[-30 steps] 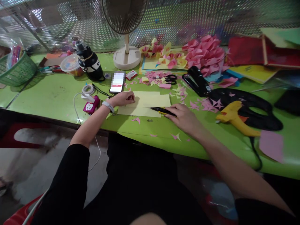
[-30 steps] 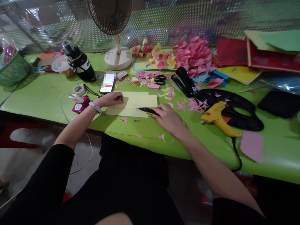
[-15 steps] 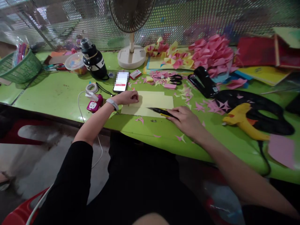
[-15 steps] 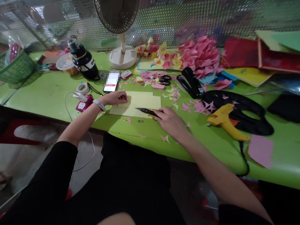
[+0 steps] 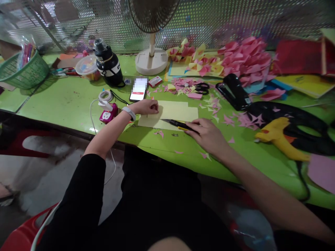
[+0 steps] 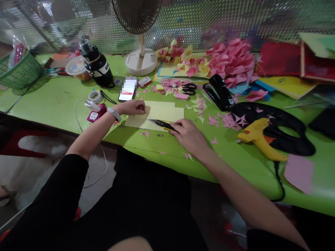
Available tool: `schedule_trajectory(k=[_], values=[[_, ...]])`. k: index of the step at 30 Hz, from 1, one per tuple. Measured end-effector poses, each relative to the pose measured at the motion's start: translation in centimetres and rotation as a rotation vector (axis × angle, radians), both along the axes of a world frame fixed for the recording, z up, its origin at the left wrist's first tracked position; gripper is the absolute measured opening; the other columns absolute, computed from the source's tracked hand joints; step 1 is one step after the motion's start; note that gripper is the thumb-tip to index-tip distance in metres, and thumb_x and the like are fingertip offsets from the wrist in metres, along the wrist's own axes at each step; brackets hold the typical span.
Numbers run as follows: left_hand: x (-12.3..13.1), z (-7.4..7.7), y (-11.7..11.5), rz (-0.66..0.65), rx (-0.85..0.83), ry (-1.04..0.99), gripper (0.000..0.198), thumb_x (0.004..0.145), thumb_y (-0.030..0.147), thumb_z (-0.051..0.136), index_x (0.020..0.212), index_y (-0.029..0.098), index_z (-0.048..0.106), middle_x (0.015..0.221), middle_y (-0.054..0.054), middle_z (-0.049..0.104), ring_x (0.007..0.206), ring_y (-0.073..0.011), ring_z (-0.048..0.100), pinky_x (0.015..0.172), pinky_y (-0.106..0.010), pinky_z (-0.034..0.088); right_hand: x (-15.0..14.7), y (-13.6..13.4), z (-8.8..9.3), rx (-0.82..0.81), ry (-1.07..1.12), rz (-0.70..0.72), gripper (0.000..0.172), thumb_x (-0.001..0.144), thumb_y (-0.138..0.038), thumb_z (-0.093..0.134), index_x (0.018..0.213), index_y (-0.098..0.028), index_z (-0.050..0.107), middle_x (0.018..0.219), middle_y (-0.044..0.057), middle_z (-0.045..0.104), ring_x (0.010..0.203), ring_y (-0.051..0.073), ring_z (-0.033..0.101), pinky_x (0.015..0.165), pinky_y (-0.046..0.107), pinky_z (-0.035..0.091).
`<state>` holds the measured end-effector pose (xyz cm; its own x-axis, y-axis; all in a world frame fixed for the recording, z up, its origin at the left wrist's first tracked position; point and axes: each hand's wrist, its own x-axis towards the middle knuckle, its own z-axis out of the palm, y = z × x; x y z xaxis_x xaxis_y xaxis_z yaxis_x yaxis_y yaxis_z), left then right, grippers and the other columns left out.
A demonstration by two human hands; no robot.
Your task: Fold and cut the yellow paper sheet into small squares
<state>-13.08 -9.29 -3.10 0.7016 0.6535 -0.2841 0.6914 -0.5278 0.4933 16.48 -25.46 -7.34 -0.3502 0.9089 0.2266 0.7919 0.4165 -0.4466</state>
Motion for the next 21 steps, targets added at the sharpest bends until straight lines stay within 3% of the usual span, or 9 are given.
schedule_trajectory(k=[9, 21], values=[[0.3, 0.9, 0.0, -0.001, -0.047, 0.054, 0.034, 0.092, 0.039, 0.059, 0.115, 0.016, 0.068, 0.108, -0.011, 0.073, 0.096, -0.0217, 0.065, 0.084, -0.032, 0.047, -1.4, 0.6, 0.0, -0.016, 0.028, 0.017, 0.039, 0.108, -0.044, 0.049, 0.126, -0.026, 0.077, 0.114, 0.014, 0.069, 0.106, 0.034, 0.066, 0.092, 0.058, 0.060], [0.1, -0.6, 1.1, -0.022, -0.057, -0.035, 0.022, 0.089, 0.035, 0.065, 0.102, 0.017, 0.066, 0.092, -0.007, 0.072, 0.080, -0.0152, 0.061, 0.073, -0.027, 0.042, -3.9, 1.1, 0.2, -0.045, 0.021, 0.047, 0.035, 0.107, -0.037, 0.050, 0.126, -0.025, 0.077, 0.114, 0.016, 0.068, 0.105, 0.034, 0.065, 0.088, 0.059, 0.060]])
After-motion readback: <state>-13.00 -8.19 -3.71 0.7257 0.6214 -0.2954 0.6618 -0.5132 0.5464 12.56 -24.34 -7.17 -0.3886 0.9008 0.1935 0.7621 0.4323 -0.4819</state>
